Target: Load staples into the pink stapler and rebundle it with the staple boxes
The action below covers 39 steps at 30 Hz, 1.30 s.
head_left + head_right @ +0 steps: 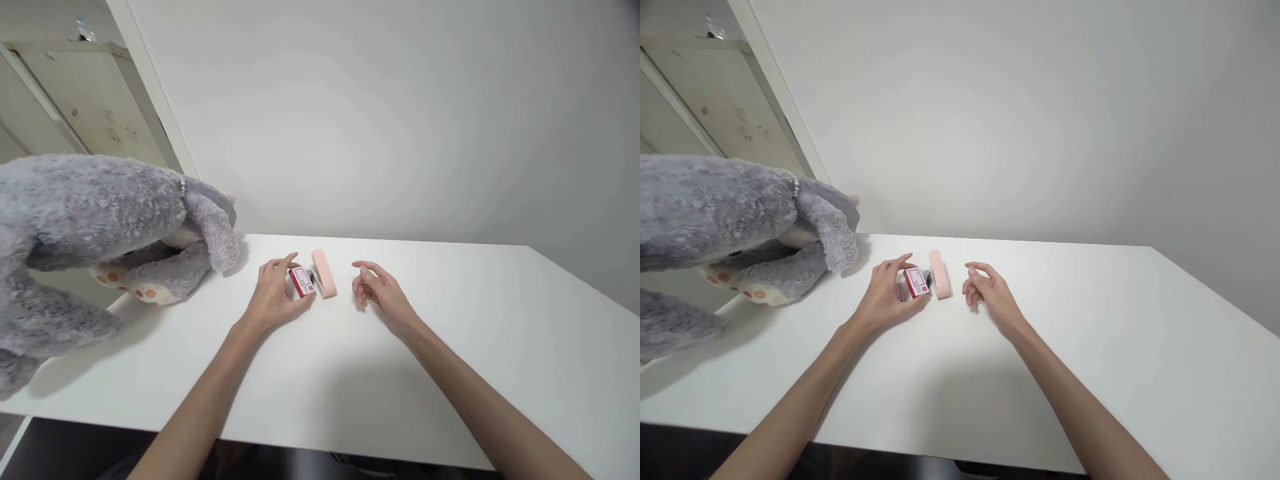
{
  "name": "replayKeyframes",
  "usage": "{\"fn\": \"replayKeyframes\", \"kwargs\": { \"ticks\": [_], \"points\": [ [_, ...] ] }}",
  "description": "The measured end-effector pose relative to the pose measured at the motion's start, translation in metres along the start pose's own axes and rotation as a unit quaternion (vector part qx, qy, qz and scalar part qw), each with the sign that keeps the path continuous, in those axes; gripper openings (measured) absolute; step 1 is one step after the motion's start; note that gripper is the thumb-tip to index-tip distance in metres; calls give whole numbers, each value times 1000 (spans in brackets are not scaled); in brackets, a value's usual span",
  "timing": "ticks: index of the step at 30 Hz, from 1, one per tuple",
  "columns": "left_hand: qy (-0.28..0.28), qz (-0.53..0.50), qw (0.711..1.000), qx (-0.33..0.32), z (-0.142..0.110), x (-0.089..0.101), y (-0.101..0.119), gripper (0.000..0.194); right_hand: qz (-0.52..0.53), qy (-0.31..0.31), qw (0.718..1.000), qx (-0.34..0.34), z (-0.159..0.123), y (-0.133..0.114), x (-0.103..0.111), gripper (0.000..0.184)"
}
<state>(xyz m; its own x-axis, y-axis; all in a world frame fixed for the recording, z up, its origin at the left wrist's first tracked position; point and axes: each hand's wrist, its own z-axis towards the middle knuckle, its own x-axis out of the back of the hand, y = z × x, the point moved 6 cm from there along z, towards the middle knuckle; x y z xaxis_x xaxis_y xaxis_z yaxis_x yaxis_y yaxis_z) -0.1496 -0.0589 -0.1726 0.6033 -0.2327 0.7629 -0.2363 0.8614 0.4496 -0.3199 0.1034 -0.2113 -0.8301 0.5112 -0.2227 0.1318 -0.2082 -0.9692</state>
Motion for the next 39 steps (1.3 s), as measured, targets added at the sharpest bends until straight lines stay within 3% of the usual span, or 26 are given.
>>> {"fn": "replayKeyframes", "kwargs": {
  "ticks": [17,22,26,28,33,36,39],
  "points": [
    [-66,38,997,-30,0,-3,-13,74,-12,-8,1000,-10,-1,0,-1,47],
    [-8,54,997,-53,2,3,1,63,-30,3,999,-18,1,4,1,45],
    [68,9,995,-71,-3,2,25,25,-85,16,996,-15,6,17,5,41],
    [37,-17,993,-112,-9,-11,42,19,-118,12,993,-11,8,25,5,38],
    [-112,-23,962,-247,-33,-53,79,23,-197,-6,980,5,3,29,-3,33],
    [-136,-10,953,-270,-40,-64,83,22,-290,-28,956,34,-4,21,-12,35],
    [-127,-1,953,-274,-42,-66,81,22,-408,-85,907,63,-10,18,-23,45]
  ]
}}
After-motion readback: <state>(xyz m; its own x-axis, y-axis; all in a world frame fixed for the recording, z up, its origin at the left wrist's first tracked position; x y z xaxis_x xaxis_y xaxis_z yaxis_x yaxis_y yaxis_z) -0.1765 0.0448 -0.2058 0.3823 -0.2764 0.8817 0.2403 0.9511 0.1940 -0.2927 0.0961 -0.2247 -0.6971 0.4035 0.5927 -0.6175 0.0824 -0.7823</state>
